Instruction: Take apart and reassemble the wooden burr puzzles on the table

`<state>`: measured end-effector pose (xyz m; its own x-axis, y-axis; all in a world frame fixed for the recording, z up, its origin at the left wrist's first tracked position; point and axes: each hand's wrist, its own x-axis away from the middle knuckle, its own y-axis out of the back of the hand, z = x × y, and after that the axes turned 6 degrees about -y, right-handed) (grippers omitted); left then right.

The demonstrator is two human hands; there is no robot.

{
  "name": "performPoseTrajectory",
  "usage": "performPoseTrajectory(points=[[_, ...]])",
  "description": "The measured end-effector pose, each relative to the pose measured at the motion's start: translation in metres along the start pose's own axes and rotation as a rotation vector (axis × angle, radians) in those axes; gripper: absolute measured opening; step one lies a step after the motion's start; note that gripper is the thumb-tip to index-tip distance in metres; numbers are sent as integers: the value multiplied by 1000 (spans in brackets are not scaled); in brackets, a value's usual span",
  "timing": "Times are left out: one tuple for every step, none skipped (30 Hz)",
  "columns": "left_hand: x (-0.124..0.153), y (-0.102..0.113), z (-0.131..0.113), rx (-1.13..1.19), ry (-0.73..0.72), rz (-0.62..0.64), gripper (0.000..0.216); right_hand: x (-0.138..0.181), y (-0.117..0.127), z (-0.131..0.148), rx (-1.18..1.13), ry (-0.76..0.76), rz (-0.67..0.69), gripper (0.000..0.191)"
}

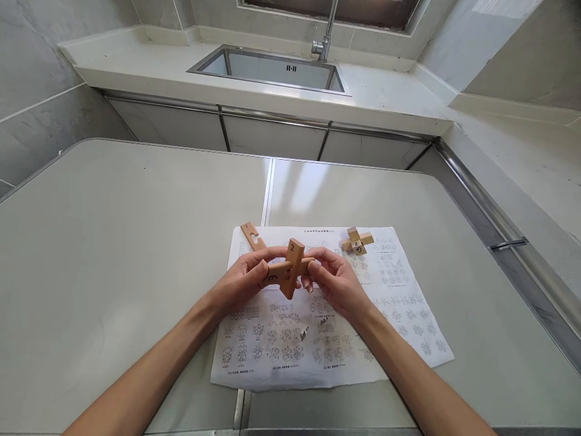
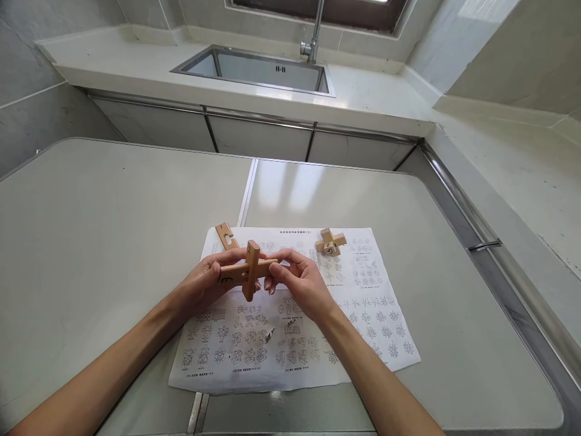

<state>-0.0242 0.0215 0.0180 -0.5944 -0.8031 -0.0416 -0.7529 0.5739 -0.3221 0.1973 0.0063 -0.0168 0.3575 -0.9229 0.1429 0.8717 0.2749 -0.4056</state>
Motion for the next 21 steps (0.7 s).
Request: performPoseTrajectory(points=[[0, 1, 1, 21, 0, 0, 73, 0, 0, 0, -5, 5, 0, 32], [0, 2, 2, 39, -2, -4, 72, 0, 0, 0, -12, 9, 3, 31], [0, 2, 3, 53, -4, -9, 71, 0, 0, 0, -20, 10, 10, 29], [-1, 3, 4, 64, -6, -8, 70, -1, 0, 0, -27, 9, 18, 28], [-1, 4, 5, 73, -7, -2, 69, -1, 0, 0, -30, 6, 23, 27], [-1, 4, 5, 79, -7, 8, 68, -1, 0, 0, -28, 3, 26, 27], [-1, 5, 6, 85, -6, 19, 67, -1, 0, -1, -24, 0, 26, 27], [-1, 6, 6, 90, -6, 27, 67, 0, 0, -1, -21, -1, 26, 27], [-1, 6, 7, 96, -2, 30, 66, 0, 0, -1, -23, 1, 29, 27], [-1, 7, 8, 106, 8, 26, 65, 0, 0, -2, -28, 5, 35, 25], [-1, 8, 9, 119, 24, 14, 63, 0, 0, -2, -32, 9, 44, 24], [0, 9, 10, 137, 47, -7, 59, 0, 0, -2, -33, 13, 52, 22], [0, 10, 12, 159, 74, -29, 54, 1, 0, -2, -29, 14, 61, 21], [0, 11, 14, 181, 102, -46, 48, 1, 1, -3, -20, 12, 69, 19], [1, 12, 15, 202, 123, -56, 43, 1, 1, -3, -11, 9, 76, 19], [1, 13, 17, 221, 135, -60, 40, 1, 1, -3, -3, 6, 83, 18], [1, 14, 18, 240, 139, -58, 38, 1, 1, -3, 1, 5, 87, 17], [1, 14, 19, 256, 138, -52, 38, 1, 1, -3, 2, 6, 87, 17], [1, 14, 19, 268, 129, -45, 40, 1, 1, -3, 2, 9, 83, 17], [0, 14, 19, 278, 115, -39, 44, 1, 1, -3, 3, 13, 75, 17], [0, 14, 19, 284, 100, -30, 49, 1, 1, -3, 5, 16, 66, 17]])
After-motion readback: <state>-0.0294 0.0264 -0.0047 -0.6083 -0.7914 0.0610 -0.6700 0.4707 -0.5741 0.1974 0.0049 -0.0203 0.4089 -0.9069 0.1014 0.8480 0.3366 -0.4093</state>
